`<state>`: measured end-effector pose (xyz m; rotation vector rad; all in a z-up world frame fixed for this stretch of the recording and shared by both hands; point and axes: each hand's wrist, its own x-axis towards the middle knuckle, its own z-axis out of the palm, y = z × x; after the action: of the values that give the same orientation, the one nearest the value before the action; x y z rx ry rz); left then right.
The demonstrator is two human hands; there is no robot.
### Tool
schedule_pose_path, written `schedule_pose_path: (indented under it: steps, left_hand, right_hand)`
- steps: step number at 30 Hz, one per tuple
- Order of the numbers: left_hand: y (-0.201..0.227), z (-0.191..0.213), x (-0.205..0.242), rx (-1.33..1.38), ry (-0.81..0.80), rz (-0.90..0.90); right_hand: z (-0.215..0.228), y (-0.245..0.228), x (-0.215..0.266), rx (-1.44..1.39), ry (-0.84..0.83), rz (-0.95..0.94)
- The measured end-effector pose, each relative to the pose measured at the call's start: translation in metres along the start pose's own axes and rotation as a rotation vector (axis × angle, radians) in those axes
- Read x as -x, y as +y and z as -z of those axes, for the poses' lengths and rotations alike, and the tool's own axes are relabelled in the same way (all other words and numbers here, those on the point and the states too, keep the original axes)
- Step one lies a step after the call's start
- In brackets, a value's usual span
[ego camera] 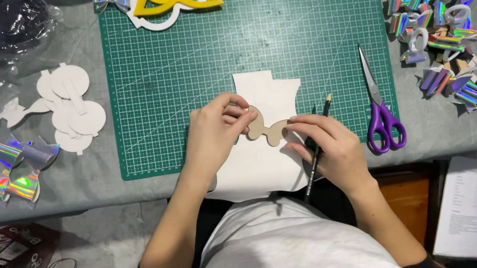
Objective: Creating decorative hair bows by cutting holographic material, gluing pieces together, and tracing templates.
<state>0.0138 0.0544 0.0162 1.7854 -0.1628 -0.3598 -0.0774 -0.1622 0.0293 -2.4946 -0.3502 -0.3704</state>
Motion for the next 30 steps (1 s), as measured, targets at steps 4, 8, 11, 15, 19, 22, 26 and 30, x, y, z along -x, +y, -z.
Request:
schedule_pose_path:
  steps: [4, 8, 11, 15, 19, 22, 26, 30]
  left_hand:
    - [0.006, -0.005, -0.001, -0.032, 0.002, -0.036]
    - [0.002, -0.01, 0.0, -0.032, 0.011, 0.0]
    - [-0.001, -0.014, 0.002, -0.02, 0.026, -0.01]
    - [-0.002, -0.017, 0.0, -0.104, 0.065, -0.052]
    - [-0.001, -0.017, -0.003, -0.189, 0.044, -0.07]
    - [0.004, -0.017, -0.005, -0.202, 0.034, -0.067]
    - [0.007, -0.017, -0.004, -0.217, 0.017, -0.05]
    - [0.006, -0.013, 0.0, -0.186, -0.012, -0.072]
  right_hand:
    - [0.003, -0.002, -0.003, 0.01, 0.015, -0.014]
    - [0.003, 0.005, 0.001, 0.027, 0.027, -0.038]
    - [0.003, 0.014, 0.009, 0.034, 0.055, -0.066]
    - [0.004, 0.017, 0.011, 0.019, 0.111, -0.094]
    - [0.008, 0.014, 0.008, -0.019, 0.094, -0.109]
    - [0.011, 0.012, 0.002, -0.001, 0.039, -0.115]
    - [0.013, 0.01, 0.002, 0.009, -0.011, -0.127]
    - [0.014, 0.008, -0.001, 0.035, -0.033, -0.108]
